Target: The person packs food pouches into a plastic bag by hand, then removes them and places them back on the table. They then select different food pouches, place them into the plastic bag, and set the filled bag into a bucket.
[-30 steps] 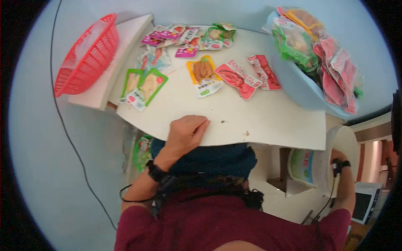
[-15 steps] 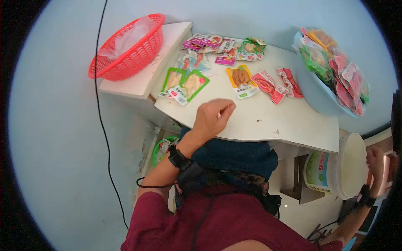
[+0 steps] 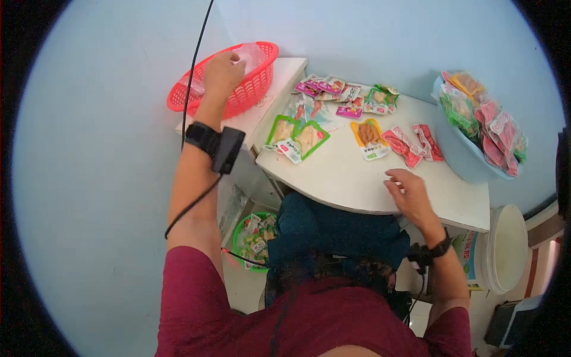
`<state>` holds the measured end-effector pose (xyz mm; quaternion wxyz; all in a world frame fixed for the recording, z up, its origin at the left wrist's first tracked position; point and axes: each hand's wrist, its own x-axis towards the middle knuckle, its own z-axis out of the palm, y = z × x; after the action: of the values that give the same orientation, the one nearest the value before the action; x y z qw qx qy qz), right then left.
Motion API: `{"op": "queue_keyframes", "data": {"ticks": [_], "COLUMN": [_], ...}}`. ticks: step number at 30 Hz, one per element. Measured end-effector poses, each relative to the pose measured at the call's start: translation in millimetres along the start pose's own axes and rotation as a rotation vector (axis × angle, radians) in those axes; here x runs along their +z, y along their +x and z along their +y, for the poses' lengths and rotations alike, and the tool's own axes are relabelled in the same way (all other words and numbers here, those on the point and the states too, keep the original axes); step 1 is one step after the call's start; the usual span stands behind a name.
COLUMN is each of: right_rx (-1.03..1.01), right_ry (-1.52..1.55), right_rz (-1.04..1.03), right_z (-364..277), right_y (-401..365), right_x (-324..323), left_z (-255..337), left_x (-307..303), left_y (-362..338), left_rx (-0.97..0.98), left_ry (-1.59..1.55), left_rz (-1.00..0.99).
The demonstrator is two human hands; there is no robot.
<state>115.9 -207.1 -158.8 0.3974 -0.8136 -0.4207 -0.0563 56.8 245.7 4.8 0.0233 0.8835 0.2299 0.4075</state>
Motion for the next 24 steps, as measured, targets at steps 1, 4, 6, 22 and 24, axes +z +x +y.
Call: {"op": "queue_keyframes", "data": {"ticks": [1, 4, 6, 22, 24], "right_rx": [0.004, -0.158, -0.128, -0.094, -0.097], "right_ry": [0.009, -0.150, -0.153, -0.052, -0.040], "right_rz": [0.020, 0.120, 0.072, 0.133, 0.139], "right_z": [4.2, 15.8, 21.5, 22.3, 21.7], "right_y": [3.4, 3.6, 0.0, -0.2, -0.4], "right_x": [12.6, 40.1, 47.5, 46.6, 46.1], "left_z": [-11.1, -41.2, -52.1, -53.1, -41.8], "left_x": [1.8, 14.6, 21.6, 6.8, -1.0], "left_y": [9.7, 32.2, 39.9, 54.0, 51.0], "left_rx": [-0.026, -0.154, 0.023, -0.282, -0.361], "left_ry": [0.053, -0.063, 0.171, -0.149, -0.335], "left_rz": [-0.034, -0.431, -0.544, -0.662, -0.300]}}
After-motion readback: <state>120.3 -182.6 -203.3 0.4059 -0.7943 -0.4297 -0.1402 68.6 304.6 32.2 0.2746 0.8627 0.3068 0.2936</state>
